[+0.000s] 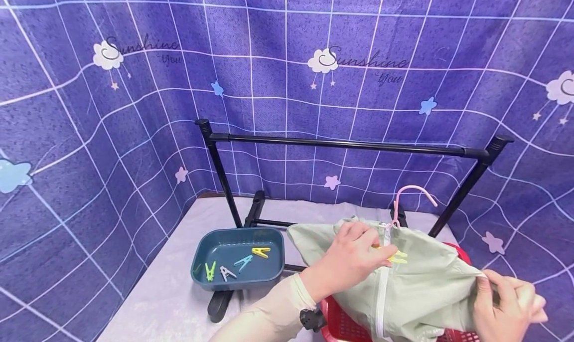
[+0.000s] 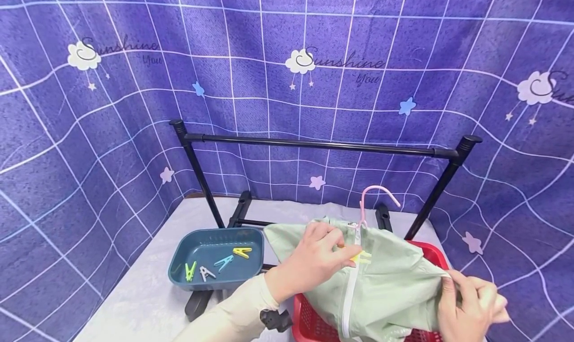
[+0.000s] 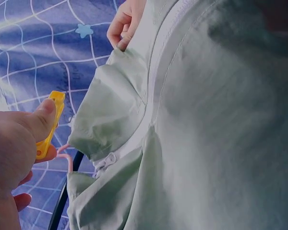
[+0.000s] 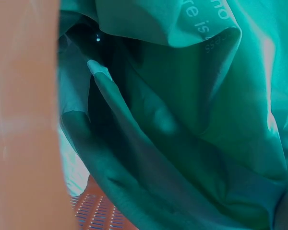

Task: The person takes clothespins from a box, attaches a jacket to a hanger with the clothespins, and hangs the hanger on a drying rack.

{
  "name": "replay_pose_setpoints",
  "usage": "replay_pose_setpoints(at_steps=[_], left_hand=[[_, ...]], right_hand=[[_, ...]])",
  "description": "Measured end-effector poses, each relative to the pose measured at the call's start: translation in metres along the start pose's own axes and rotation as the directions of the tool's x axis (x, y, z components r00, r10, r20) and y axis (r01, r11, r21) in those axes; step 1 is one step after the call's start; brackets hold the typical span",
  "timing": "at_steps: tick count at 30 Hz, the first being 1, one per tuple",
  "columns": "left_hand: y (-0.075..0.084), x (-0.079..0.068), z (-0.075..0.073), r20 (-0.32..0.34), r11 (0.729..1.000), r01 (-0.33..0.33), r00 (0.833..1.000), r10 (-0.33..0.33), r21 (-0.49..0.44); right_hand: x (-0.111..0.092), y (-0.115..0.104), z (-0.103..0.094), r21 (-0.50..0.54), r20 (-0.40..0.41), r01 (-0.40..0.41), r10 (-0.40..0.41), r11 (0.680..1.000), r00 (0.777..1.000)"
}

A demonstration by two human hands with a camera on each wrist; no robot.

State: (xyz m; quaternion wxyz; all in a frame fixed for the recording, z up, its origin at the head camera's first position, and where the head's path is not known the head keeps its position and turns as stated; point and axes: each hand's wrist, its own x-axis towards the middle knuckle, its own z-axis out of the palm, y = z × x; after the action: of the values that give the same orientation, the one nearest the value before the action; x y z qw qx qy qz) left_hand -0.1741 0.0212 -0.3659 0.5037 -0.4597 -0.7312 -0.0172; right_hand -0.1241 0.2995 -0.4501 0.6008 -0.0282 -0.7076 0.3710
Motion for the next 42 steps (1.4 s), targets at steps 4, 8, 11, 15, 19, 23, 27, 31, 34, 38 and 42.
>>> replay_pose_setpoints(at_steps=[4,8,11,15,19,23,27,31,34,38,42], left_hand=[[0.001,0.003,0.002,-0.004,1.000,-0.008,1.000,0.008,0.001],[0.003,0.005,0.003,-0.005,1.000,-0.015,1.000,0.015,0.018],[0.004,0.007,0.003,0.006,1.000,-0.007,1.000,0.007,0.021],[0.005,0.008,0.003,0.030,1.000,0.011,0.999,-0.012,0.024],[0.006,0.010,0.004,0.042,0.999,0.015,0.999,-0.016,0.028],[0.007,0.011,0.006,0.056,0.999,0.014,0.998,-0.016,0.035],[0.008,0.012,0.008,0.084,0.999,0.013,0.996,-0.016,0.035],[0.009,0.014,0.010,0.098,1.000,0.013,0.995,-0.015,0.027],[0.009,0.016,0.010,0.092,1.000,0.014,0.996,-0.016,0.023],[0.010,0.018,0.012,0.092,1.000,0.018,0.996,-0.020,0.020],[0.010,0.020,0.013,0.112,1.000,0.015,0.993,-0.018,0.024]], right_hand=[[0.001,-0.007,0.000,0.002,0.002,-0.007,0.007,1.000,1.000],[0.003,-0.025,0.001,0.010,-0.015,-0.007,0.007,1.000,1.000],[0.006,-0.039,0.002,0.023,-0.026,-0.003,0.003,1.000,1.000],[0.007,-0.046,0.002,0.028,-0.030,0.003,-0.002,1.000,1.000],[0.006,-0.042,0.002,0.022,-0.030,0.005,-0.004,1.000,1.000],[0.006,-0.043,0.001,0.021,-0.016,0.000,0.001,1.000,1.000],[0.007,-0.045,0.001,0.018,-0.017,0.002,-0.001,1.000,1.000],[0.007,-0.044,0.001,0.011,-0.009,-0.002,0.003,1.000,1.000],[0.007,-0.044,0.001,0.011,-0.007,-0.003,0.004,1.000,1.000],[0.007,-0.044,0.002,0.015,-0.014,0.000,0.000,1.000,1.000],[0.007,-0.046,0.003,0.021,-0.033,0.003,-0.002,1.000,0.999]])
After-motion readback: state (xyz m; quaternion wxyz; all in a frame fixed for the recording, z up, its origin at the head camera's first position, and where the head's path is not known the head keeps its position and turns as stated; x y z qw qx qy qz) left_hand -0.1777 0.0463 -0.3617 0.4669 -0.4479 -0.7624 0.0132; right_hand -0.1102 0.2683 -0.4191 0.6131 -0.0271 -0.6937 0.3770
